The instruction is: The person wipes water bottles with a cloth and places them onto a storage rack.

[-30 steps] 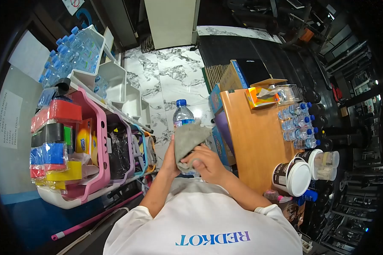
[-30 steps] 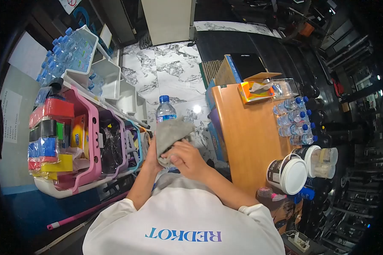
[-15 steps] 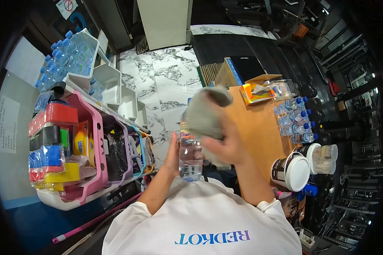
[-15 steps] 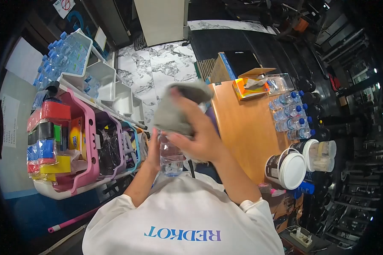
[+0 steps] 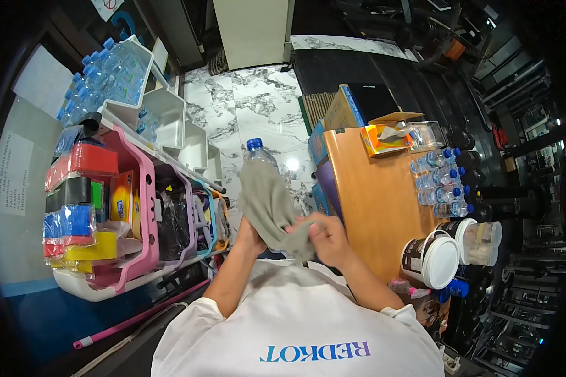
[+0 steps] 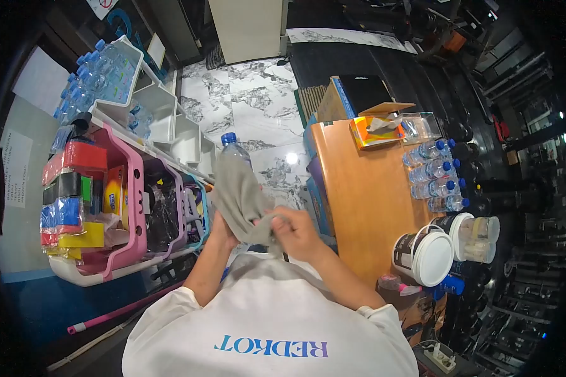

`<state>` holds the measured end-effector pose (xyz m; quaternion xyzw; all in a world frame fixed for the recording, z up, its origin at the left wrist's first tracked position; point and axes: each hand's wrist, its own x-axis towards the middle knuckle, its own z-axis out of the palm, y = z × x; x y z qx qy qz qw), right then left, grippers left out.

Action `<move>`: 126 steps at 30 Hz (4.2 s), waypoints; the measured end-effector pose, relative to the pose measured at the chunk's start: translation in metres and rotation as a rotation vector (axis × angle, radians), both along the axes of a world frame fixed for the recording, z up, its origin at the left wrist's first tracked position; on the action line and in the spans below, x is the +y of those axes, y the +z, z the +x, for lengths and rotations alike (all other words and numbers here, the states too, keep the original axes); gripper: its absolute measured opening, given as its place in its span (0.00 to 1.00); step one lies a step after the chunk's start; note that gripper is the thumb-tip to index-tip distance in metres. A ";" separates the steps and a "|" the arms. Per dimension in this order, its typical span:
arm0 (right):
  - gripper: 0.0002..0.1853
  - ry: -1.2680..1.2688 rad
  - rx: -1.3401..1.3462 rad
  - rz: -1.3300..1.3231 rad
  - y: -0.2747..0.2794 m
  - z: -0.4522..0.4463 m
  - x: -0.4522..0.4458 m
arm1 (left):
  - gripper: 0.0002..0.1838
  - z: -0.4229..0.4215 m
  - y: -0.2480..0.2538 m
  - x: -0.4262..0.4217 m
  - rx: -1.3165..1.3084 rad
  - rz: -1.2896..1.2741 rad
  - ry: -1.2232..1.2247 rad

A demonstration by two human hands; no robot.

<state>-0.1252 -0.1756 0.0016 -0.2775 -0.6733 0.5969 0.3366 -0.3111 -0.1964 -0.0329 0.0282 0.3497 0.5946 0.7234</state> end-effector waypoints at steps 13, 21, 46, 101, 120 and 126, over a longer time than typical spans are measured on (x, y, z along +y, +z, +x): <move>0.33 0.071 0.630 -0.128 0.093 0.007 0.037 | 0.44 0.017 0.025 0.021 -0.132 0.146 -0.056; 0.26 0.118 -0.400 0.888 0.018 -0.015 0.010 | 0.40 0.012 0.018 0.032 -0.346 0.286 0.060; 0.23 0.097 0.455 -1.092 -0.023 -0.023 0.024 | 0.43 0.014 0.044 0.030 0.746 0.683 -0.063; 0.29 -0.490 -0.128 0.763 -0.006 -0.008 0.024 | 0.39 0.027 0.047 0.042 -0.172 -0.079 0.609; 0.21 -0.101 0.328 -0.093 0.037 0.012 0.054 | 0.37 0.040 -0.004 -0.010 0.628 0.430 -0.344; 0.16 -0.083 -0.122 0.320 0.069 0.022 0.051 | 0.36 0.043 0.004 -0.012 0.793 0.470 -0.316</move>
